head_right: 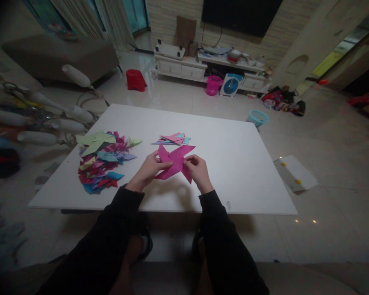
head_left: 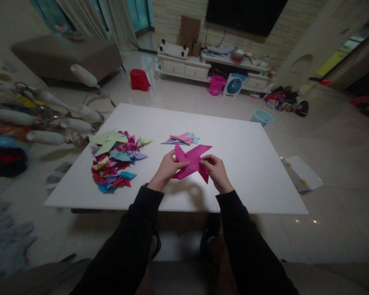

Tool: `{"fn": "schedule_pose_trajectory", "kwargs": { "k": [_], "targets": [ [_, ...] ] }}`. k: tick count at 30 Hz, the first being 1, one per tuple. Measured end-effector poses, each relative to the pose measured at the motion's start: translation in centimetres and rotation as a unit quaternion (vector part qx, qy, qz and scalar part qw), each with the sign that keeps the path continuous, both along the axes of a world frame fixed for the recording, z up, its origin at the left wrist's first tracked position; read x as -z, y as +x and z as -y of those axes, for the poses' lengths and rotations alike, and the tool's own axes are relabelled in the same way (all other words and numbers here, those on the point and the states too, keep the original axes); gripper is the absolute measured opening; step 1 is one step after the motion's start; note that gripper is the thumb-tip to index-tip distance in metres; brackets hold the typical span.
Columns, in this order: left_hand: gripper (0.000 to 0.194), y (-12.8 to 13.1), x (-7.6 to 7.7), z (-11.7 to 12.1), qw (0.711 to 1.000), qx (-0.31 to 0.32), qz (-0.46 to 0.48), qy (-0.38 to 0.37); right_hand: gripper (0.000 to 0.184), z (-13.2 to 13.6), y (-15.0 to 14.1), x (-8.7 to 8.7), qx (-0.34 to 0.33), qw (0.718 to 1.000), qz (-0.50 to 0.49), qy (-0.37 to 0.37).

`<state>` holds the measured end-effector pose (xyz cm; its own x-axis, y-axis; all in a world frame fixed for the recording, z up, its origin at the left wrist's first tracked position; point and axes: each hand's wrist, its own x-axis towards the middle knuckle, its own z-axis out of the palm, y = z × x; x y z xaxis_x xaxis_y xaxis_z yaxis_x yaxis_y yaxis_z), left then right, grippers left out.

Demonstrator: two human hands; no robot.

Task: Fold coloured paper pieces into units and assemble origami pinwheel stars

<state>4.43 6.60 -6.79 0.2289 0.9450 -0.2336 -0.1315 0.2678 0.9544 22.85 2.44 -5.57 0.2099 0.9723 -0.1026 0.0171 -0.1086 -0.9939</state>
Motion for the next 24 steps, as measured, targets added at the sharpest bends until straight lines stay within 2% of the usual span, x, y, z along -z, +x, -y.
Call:
{"fn": "schedule_pose_trajectory", "kwargs": {
  "k": [8, 12, 17, 24],
  "targets": [
    [0.051, -0.01, -0.61, -0.05, 0.997, -0.003, 0.067, -0.036, 0.016, -0.19, 0.09, 0.49, 0.022, 1.0, -0.002, 0.008],
    [0.051, 0.11, -0.69, 0.11, 0.997, 0.0, 0.066, -0.039, 0.019, -0.16, 0.02, 0.4, 0.017, 1.0, 0.001, 0.001],
    [0.064, 0.23, -0.25, 0.18, 0.998, -0.006, 0.057, -0.024, 0.025, -0.11, -0.04, 0.48, 0.009, 1.0, 0.0, 0.005],
    [0.064, 0.14, 0.3, -0.02, 0.999, -0.015, 0.042, -0.016, 0.027, -0.08, -0.14, 0.45, 0.004, 1.0, -0.005, 0.006]
  ]
}}
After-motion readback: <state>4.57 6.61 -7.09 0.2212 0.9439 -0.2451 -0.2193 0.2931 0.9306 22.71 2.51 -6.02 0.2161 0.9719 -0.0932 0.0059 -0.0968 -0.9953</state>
